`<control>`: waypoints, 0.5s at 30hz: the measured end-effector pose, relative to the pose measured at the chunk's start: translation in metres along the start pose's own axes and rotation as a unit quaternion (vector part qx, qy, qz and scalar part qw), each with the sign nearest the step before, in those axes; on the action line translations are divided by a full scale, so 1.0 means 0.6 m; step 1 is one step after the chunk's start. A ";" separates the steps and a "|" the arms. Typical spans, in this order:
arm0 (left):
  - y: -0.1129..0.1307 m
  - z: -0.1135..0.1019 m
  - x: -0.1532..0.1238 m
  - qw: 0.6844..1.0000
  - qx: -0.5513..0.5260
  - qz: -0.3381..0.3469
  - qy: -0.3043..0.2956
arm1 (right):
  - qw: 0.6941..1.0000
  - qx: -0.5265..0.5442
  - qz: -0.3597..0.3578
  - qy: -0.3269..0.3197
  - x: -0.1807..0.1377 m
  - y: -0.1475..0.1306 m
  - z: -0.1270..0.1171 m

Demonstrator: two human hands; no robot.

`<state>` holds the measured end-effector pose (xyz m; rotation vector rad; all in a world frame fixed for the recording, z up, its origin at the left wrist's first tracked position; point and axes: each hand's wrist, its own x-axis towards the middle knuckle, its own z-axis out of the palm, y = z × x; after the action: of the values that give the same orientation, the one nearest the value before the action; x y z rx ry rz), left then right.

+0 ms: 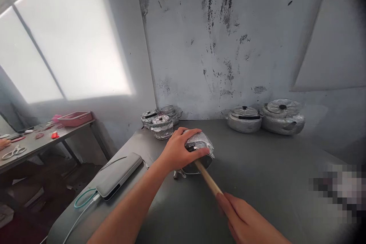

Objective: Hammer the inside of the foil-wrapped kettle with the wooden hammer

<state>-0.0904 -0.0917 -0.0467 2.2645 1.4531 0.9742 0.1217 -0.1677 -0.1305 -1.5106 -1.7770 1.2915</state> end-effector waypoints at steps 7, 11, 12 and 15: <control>-0.004 0.001 0.000 1.000 0.002 0.013 0.007 | 0.997 -0.043 -0.054 0.023 -0.006 -0.010 -0.011; -0.008 -0.002 0.001 1.000 -0.003 0.030 -0.001 | 0.995 -0.069 -0.062 0.030 -0.009 -0.014 -0.018; -0.009 -0.003 0.002 0.999 -0.005 0.034 -0.002 | 0.995 -0.073 -0.060 0.030 -0.011 -0.015 -0.020; -0.010 -0.005 0.003 0.999 -0.008 0.039 -0.002 | 0.993 -0.094 -0.062 0.044 -0.019 -0.021 -0.025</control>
<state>-0.0959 -0.0878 -0.0472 2.3259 1.3596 0.9988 0.1312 -0.1724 -0.1104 -1.5042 -1.9469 1.0060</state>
